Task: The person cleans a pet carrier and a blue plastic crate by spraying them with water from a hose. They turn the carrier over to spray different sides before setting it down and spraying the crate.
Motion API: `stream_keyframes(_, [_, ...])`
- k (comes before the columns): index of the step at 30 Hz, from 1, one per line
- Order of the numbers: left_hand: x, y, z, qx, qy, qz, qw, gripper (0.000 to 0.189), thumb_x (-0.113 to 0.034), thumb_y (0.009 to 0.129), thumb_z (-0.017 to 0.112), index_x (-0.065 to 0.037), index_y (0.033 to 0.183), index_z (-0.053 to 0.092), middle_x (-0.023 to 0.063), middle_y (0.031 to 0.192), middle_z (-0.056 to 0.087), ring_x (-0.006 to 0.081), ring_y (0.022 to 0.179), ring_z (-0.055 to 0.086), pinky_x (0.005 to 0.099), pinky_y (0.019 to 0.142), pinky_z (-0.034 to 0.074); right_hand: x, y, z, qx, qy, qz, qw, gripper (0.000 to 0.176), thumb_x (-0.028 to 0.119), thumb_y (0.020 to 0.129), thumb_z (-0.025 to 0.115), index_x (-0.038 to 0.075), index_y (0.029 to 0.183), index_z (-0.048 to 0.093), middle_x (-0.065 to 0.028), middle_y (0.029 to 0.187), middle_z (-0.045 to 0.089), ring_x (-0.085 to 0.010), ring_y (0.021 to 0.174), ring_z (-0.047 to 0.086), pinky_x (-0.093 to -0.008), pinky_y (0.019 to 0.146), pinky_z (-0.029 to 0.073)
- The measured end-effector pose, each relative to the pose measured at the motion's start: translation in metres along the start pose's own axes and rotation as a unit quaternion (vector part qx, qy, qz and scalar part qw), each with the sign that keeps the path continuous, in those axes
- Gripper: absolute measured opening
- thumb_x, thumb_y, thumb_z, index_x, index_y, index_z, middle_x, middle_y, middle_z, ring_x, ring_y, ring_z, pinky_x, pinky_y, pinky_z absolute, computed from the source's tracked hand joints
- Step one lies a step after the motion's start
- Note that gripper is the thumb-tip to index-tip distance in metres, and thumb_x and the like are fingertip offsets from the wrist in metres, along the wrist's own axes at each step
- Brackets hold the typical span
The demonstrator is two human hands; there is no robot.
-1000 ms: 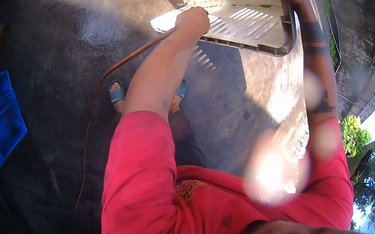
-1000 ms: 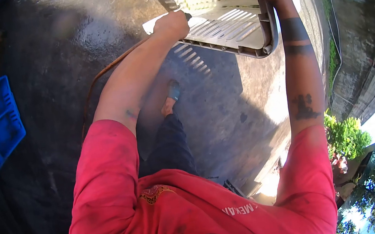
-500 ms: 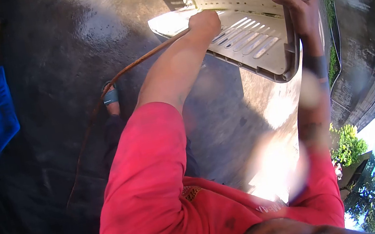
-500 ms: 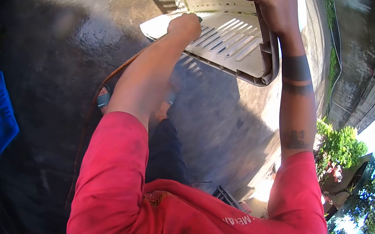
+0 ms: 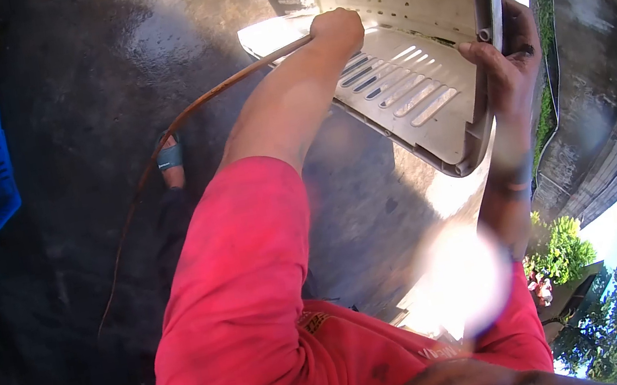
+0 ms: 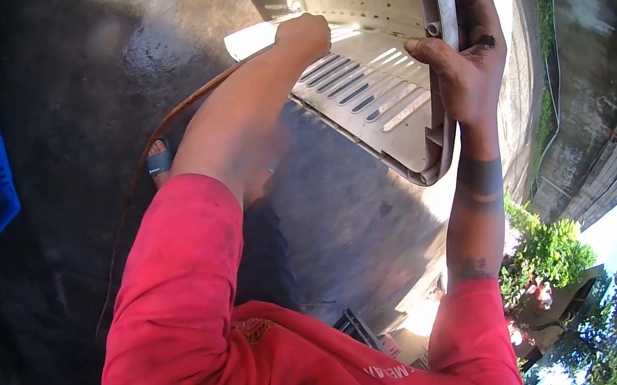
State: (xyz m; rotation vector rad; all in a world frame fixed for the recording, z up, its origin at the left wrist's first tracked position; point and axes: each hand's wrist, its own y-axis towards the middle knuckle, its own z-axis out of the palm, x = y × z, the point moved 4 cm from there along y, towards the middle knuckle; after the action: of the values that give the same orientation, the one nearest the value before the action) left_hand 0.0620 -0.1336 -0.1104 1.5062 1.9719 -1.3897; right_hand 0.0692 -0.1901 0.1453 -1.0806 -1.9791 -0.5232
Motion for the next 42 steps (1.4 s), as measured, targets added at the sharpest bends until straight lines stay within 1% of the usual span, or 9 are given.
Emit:
stream_keyframes(7, [-0.021, 0.006, 0.0, 0.004, 0.0, 0.023, 1.0, 0.026, -0.014, 0.085, 0.058, -0.011, 0.106, 0.072, 0.0097, 0.11, 0.07, 0.026, 0.103, 0.067, 0.0387, 0.08, 0.056, 0.003, -0.021, -0.001, -0.04, 0.005, 0.016, 0.999, 0.062, -0.002, 0.065, 0.071, -0.002, 0.122, 0.047, -0.009, 0.1, 0.058, -0.0144, 0.089, 0.057, -0.0262, 0.079, 0.048])
stream_keyframes(13, [0.031, 0.011, -0.002, -0.016, -0.025, -0.03, 0.999, 0.026, -0.015, 0.084, 0.058, -0.007, 0.104, 0.071, 0.014, 0.108, 0.069, 0.0315, 0.1, 0.067, 0.0426, 0.083, 0.054, -0.013, -0.021, -0.015, -0.02, -0.015, 0.02, 0.999, 0.072, -0.002, 0.065, 0.071, -0.002, 0.13, 0.04, -0.0132, 0.105, 0.058, -0.0166, 0.092, 0.058, -0.0275, 0.082, 0.048])
stream_keyframes(19, [-0.008, -0.018, -0.006, 0.018, -0.029, 0.009, 0.999, 0.032, -0.014, 0.085, 0.056, -0.013, 0.114, 0.069, 0.012, 0.111, 0.069, 0.0294, 0.102, 0.066, 0.04, 0.085, 0.054, -0.007, -0.012, -0.012, -0.025, 0.003, -0.009, 1.0, 0.075, -0.002, 0.066, 0.069, -0.003, 0.134, 0.039, -0.0167, 0.113, 0.058, -0.02, 0.098, 0.059, -0.0299, 0.087, 0.048])
stream_keyframes(23, [0.011, 0.003, -0.001, -0.018, -0.05, -0.002, 0.999, 0.029, -0.013, 0.084, 0.055, -0.01, 0.111, 0.069, 0.012, 0.111, 0.068, 0.0299, 0.101, 0.067, 0.0402, 0.084, 0.054, 0.001, -0.013, -0.002, -0.009, 0.013, 0.01, 1.0, 0.08, -0.001, 0.064, 0.07, -0.003, 0.137, 0.038, -0.0164, 0.109, 0.06, -0.0209, 0.098, 0.06, -0.0302, 0.086, 0.049])
stream_keyframes(24, [0.011, 0.006, 0.0, -0.022, -0.047, -0.006, 0.999, 0.029, -0.012, 0.084, 0.055, -0.01, 0.11, 0.069, 0.012, 0.111, 0.068, 0.03, 0.101, 0.067, 0.0406, 0.083, 0.055, 0.005, -0.012, 0.007, -0.026, 0.043, -0.001, 0.999, 0.086, -0.001, 0.062, 0.07, -0.001, 0.141, 0.036, -0.011, 0.097, 0.062, -0.0154, 0.087, 0.059, -0.0258, 0.077, 0.048])
stream_keyframes(29, [0.007, 0.011, -0.004, -0.001, -0.048, -0.018, 0.999, 0.029, -0.011, 0.084, 0.055, -0.009, 0.109, 0.069, 0.0127, 0.11, 0.069, 0.0303, 0.1, 0.067, 0.042, 0.082, 0.055, 0.007, -0.011, 0.006, -0.009, 0.001, -0.005, 1.0, 0.098, 0.001, 0.061, 0.072, 0.003, 0.147, 0.026, -0.0001, 0.077, 0.055, -0.0078, 0.07, 0.046, -0.0208, 0.066, 0.036])
stream_keyframes(35, [0.011, 0.0, -0.019, -0.009, -0.072, -0.001, 0.997, 0.028, -0.017, 0.091, 0.052, -0.008, 0.115, 0.063, 0.0138, 0.107, 0.068, 0.0313, 0.1, 0.066, 0.044, 0.082, 0.053, 0.007, -0.005, 0.001, -0.021, 0.013, -0.011, 1.0, 0.099, -0.002, 0.062, 0.069, -0.002, 0.148, 0.018, -0.0128, 0.098, 0.066, -0.0166, 0.087, 0.061, -0.0264, 0.082, 0.046])
stream_keyframes(38, [0.004, -0.048, -0.038, -0.028, -0.091, 0.027, 0.995, 0.03, -0.031, 0.096, 0.051, -0.01, 0.116, 0.058, 0.0143, 0.104, 0.068, 0.0324, 0.101, 0.065, 0.0467, 0.084, 0.051, -0.003, -0.001, -0.015, -0.02, 0.0, 0.002, 1.0, 0.088, -0.002, 0.063, 0.067, -0.007, 0.142, 0.03, -0.0162, 0.109, 0.064, -0.0213, 0.098, 0.062, -0.03, 0.091, 0.046])
stream_keyframes(42, [0.056, -0.048, -0.054, -0.084, -0.095, -0.051, 0.991, 0.029, -0.03, 0.096, 0.052, -0.01, 0.117, 0.059, 0.0148, 0.104, 0.067, 0.0341, 0.102, 0.064, 0.0477, 0.085, 0.05, -0.01, 0.002, -0.024, -0.039, -0.015, 0.002, 0.999, 0.079, -0.002, 0.062, 0.067, -0.009, 0.136, 0.041, -0.0171, 0.113, 0.062, -0.0226, 0.103, 0.061, -0.0315, 0.095, 0.045])
